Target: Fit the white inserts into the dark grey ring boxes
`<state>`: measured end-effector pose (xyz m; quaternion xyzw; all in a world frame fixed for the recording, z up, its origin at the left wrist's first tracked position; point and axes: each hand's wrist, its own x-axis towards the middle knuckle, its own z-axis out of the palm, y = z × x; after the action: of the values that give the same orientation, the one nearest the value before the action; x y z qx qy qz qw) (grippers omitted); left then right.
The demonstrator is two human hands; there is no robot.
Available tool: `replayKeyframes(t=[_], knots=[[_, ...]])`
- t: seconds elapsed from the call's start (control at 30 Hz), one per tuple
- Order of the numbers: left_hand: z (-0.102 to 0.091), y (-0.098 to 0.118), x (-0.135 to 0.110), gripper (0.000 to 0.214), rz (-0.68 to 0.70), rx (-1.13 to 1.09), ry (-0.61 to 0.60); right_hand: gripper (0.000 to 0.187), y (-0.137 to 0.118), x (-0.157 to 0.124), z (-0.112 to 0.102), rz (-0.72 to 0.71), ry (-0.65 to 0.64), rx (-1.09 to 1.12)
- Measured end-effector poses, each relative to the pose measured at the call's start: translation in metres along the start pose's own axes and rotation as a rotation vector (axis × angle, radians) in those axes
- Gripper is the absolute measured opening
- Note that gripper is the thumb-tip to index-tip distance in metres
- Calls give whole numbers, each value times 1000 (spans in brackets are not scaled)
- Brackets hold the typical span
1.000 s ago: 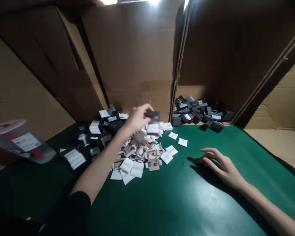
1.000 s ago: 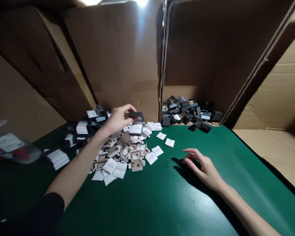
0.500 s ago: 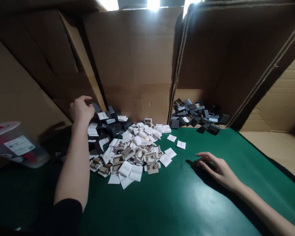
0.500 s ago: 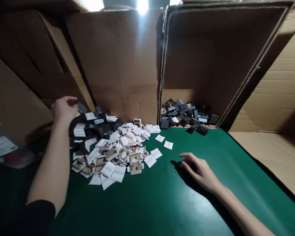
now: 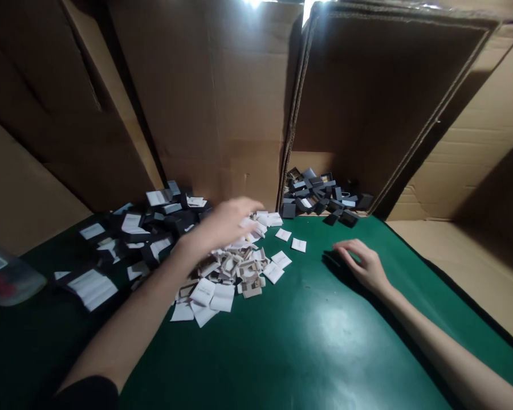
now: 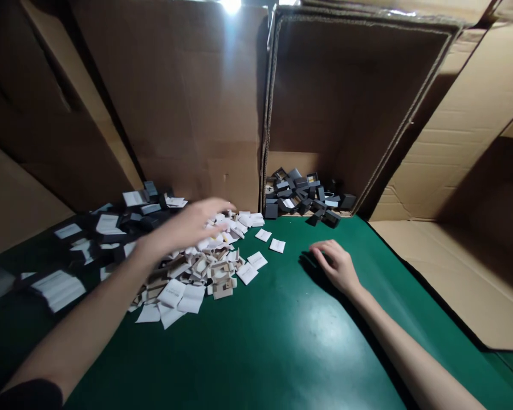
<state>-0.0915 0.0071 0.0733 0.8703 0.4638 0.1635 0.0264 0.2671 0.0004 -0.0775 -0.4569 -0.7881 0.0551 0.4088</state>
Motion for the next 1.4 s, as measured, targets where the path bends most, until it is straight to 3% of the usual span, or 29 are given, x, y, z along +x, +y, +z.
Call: replayKeyframes(t=[0.03, 0.07, 0.1, 0.13, 0.2, 0.3, 0.47, 0.6, 0.73, 0.9, 1.1, 1.27, 1.4], knots=[[18, 15, -1, 49, 63, -19, -217, 19, 13, 5, -1, 1, 73, -75], [37, 28, -4, 61, 66, -2, -350, 21, 26, 10, -2, 10, 133, -155], [57, 40, -6, 71, 41, 42, -400, 23, 38, 16, -3, 22, 178, -237], [77, 50, -9, 77, 31, 99, -400, 26, 49, 21, -3, 29, 223, -309], [111, 65, -14, 78, 51, 221, -286, 32, 66, 34, 0, 11, 268, -409], [142, 75, -18, 57, 113, 274, -134, 41, 72, 58, 12, -28, 279, -456], [150, 75, -22, 44, 165, 280, -31, 49, 51, 121, 40, 65, 234, -501], [149, 71, -23, 43, 178, 281, 6, 44, 39, 177, 58, 359, 8, -535], [150, 69, -22, 44, 186, 272, 11, 46, 43, 200, 65, 462, -67, -532], [151, 68, -21, 44, 198, 271, 11, 36, 44, 181, 52, 471, -156, -524], [153, 66, -19, 44, 204, 264, -1, 31, 41, 121, 14, 440, -188, -516], [150, 65, -17, 44, 228, 268, -19, 43, 46, 56, -17, 255, -34, -504], [148, 66, -16, 43, 233, 274, -20, 42, 44, 15, -30, 124, 156, -684]])
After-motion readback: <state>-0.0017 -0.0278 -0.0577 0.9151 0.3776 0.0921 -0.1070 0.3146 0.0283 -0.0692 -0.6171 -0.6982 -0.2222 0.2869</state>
